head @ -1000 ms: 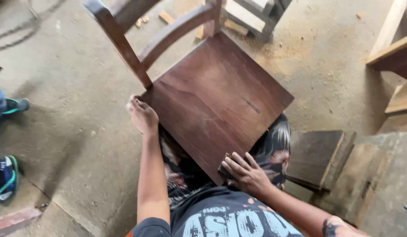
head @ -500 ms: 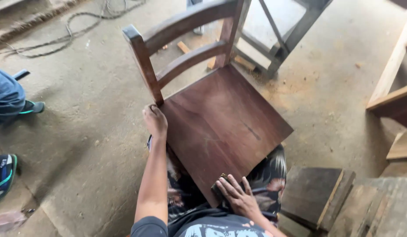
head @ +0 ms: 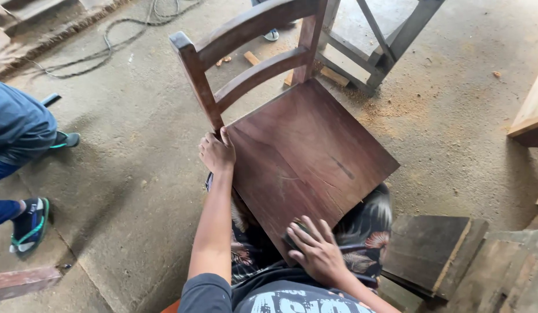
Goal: The person sits on the floor with a wooden chair placed on their lap and uses a sanding block to smooth the chair's seat. They rub the sanding block back and forth across the surface of the seat, focusing on the edges and corners.
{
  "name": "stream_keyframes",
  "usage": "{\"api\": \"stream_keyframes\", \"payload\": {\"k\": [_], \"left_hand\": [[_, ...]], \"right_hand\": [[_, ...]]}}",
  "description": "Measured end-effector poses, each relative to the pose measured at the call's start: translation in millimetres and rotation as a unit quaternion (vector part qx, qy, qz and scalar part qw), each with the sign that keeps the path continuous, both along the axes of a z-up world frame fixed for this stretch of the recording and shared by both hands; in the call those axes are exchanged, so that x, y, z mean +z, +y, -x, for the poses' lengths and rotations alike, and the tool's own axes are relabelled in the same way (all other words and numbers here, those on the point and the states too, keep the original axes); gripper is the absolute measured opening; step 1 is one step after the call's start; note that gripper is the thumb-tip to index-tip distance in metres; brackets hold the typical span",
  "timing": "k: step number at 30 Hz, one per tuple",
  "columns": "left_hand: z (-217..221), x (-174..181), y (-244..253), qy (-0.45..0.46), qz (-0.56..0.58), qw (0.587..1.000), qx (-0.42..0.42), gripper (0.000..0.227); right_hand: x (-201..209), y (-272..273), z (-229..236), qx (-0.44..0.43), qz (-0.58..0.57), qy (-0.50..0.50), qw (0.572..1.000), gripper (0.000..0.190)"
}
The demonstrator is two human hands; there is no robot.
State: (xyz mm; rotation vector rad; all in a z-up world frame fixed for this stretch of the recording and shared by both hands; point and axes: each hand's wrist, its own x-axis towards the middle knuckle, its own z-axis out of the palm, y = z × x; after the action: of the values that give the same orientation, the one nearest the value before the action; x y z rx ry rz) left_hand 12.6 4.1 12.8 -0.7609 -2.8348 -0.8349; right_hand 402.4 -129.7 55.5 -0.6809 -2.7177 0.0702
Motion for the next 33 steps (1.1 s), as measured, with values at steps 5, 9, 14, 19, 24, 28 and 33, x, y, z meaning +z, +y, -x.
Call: {"api": "stream_keyframes", "payload": {"k": [5,9,14,19,24,28,33], "left_hand": [[7,-9,-2,-0.005,-0.105,0.994,-0.027,0.060],[10,-8,1,0.006,-0.110,0.994,-0.015,0.044],[0,15,-6,-0.132,-0.101,0.986,-0.022,0.054],[-2,17,1,-0.112,-0.062,0.992,-0.021,0.063],[-1,12,0,-0.106,-0.062,0.992,-0.006,0.064],[-1,9,-3,-0.102,-0.084,0.991,-0.014,0.063],[12,3,-4,-0.086,-0.197,0.977,0.006,0.043]], "right_hand": [[21,-7,-4,0.000,-0.007,-0.023,1.000,0.057],[7,-5,-12,-0.036,-0.034,-0.035,0.998,0.055],[1,12,39,-0.060,0.005,-0.014,0.998,0.053],[5,2,-2,-0.051,-0.025,-0.006,0.998,0.051],[10,20,54,-0.074,0.023,-0.017,0.997,0.054],[11,27,42,-0.056,0.031,-0.017,0.998,0.058],[10,22,22,-0.076,0.017,-0.020,0.997,0.057]]}}
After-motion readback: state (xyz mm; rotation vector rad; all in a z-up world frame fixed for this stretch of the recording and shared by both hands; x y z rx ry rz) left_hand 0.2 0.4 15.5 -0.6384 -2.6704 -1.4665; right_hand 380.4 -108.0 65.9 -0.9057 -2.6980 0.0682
